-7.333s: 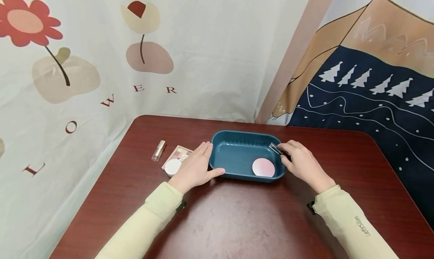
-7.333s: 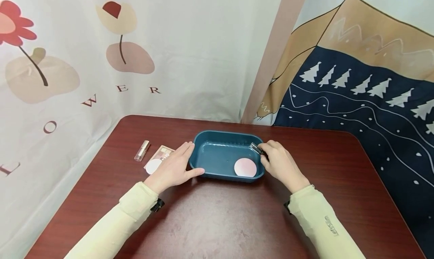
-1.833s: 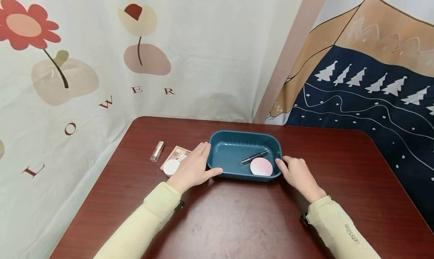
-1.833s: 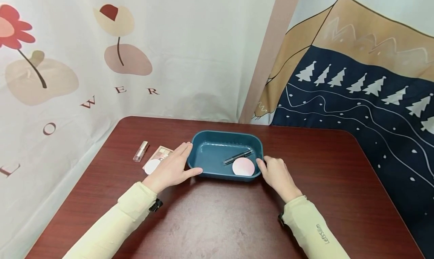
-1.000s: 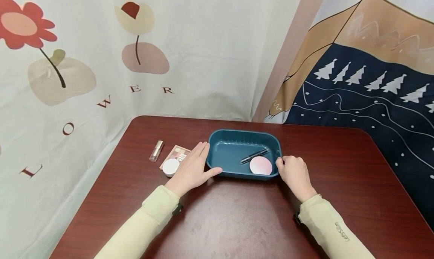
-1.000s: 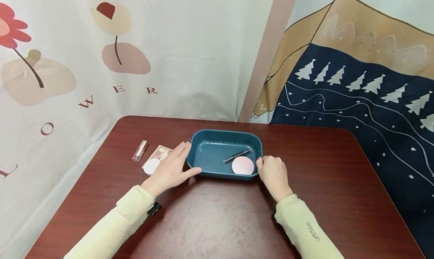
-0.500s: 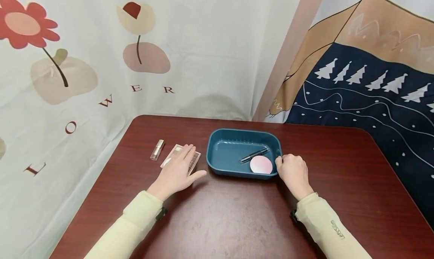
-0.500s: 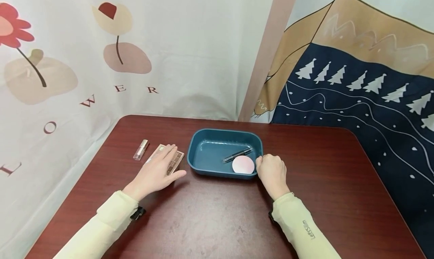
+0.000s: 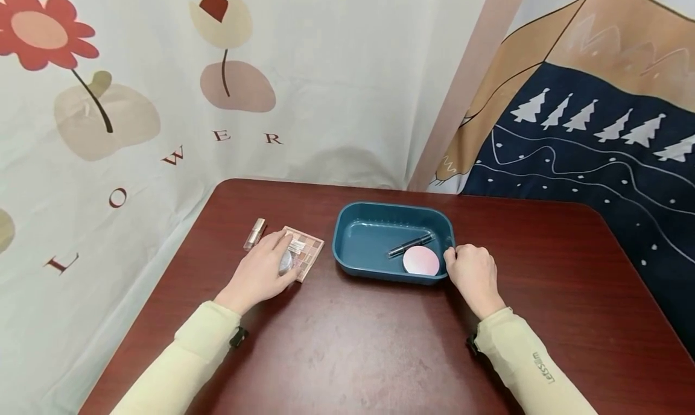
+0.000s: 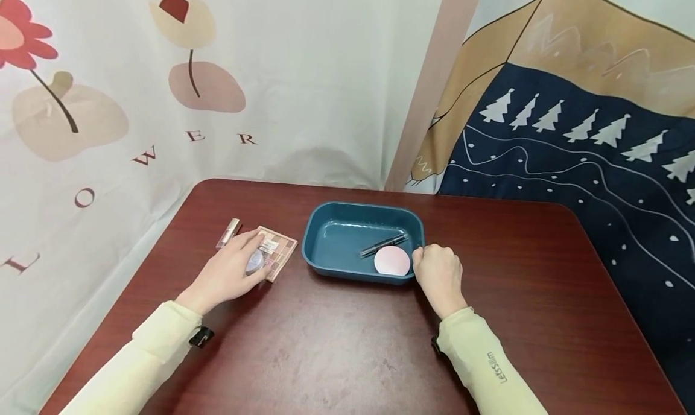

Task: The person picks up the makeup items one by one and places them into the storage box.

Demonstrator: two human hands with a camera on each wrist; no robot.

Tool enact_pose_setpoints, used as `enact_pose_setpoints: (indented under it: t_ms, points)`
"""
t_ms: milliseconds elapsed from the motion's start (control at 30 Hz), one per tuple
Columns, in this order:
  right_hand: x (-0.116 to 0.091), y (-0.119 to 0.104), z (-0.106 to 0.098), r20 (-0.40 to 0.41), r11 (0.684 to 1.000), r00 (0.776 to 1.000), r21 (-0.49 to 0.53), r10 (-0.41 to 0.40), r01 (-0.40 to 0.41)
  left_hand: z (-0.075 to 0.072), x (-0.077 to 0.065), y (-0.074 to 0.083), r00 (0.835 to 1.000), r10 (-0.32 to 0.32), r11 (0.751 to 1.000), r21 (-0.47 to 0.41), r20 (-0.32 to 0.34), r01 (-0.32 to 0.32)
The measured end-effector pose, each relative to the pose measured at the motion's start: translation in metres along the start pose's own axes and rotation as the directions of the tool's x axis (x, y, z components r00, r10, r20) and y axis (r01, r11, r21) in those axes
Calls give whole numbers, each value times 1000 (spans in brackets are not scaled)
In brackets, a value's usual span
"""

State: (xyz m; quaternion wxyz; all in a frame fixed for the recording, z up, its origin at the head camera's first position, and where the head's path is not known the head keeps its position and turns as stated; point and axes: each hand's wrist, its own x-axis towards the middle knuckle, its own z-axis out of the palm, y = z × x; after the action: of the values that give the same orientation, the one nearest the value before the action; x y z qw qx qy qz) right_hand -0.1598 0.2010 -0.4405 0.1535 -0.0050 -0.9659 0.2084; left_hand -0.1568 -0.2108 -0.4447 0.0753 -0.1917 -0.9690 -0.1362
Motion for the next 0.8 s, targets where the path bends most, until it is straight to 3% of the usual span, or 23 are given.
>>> enact_pose_setpoints:
  t_ms: [333,800]
  points:
    - [2,0,0,-17,1000,1000,-1,-7,7,-3,-3,-8,996,-61,998,2,60,61]
    - [-1,-1,0,3,1000,1000,-1,10,-10,-3,-4,-10,997,-44,999,23,62,42]
